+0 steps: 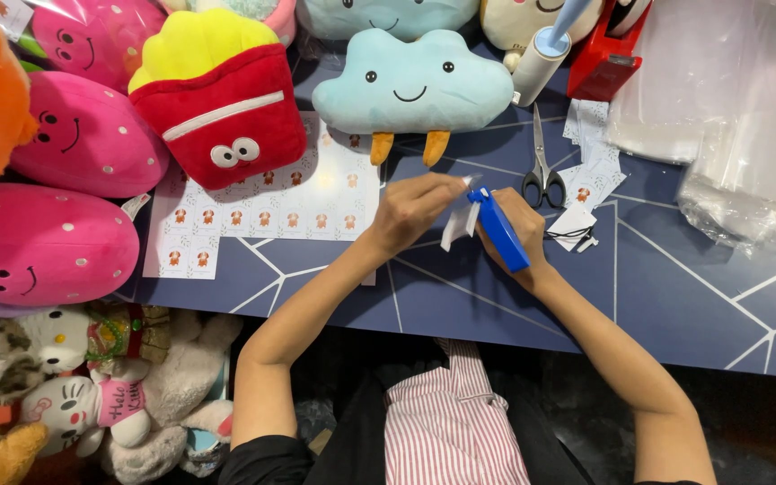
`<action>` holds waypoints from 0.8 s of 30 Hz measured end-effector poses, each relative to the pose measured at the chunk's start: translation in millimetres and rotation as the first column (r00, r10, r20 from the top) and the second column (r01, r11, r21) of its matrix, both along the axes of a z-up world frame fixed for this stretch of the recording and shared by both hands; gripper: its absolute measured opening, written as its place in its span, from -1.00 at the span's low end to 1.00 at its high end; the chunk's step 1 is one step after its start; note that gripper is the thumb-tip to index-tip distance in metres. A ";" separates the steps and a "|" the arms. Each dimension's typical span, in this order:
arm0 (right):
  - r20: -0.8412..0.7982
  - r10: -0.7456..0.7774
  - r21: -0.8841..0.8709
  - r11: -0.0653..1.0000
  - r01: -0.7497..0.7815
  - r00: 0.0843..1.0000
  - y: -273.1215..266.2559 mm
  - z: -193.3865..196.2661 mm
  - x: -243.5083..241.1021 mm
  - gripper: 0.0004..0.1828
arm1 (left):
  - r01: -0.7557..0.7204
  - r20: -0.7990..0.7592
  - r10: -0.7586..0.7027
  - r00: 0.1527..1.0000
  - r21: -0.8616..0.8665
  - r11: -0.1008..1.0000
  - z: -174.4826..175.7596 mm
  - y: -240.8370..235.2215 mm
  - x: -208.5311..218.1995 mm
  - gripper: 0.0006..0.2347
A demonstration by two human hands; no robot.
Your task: Cutting individual labels from a printed sheet and attaching them to various plush toys using a blue applicator tool.
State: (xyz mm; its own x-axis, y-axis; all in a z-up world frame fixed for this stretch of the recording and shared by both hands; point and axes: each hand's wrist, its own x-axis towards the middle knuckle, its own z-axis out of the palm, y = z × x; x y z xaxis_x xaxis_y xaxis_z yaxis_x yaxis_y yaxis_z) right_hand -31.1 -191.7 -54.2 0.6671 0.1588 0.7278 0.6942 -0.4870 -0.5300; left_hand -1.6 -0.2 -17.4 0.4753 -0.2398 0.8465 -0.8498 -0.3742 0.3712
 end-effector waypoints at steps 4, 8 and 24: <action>-0.003 -0.005 0.001 1.000 0.005 1.000 -6.0 -15.9 3.8 -0.90 | -0.025 0.025 0.024 0.999 0.012 1.000 10.5 -3.7 -8.3 -0.90; -0.014 0.014 0.014 1.000 -0.014 1.000 -7.0 -11.3 9.0 -0.91 | 0.065 -0.186 -0.083 0.979 -0.103 0.993 3.3 -3.2 -3.1 -0.91; -0.182 -0.087 0.032 0.995 0.095 0.979 -5.3 7.5 2.5 -0.76 | -0.117 -0.799 -0.458 0.389 -0.536 0.836 -3.8 -11.9 3.7 -0.74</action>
State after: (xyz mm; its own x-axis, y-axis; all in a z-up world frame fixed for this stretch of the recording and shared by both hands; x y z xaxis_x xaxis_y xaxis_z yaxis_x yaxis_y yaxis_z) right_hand -28.6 -197.0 -46.6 0.7983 0.0643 0.5989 0.5392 -0.5193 -0.6630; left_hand 2.1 -12.1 -21.2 0.9865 -0.1627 -0.0211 0.0520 0.1882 0.9808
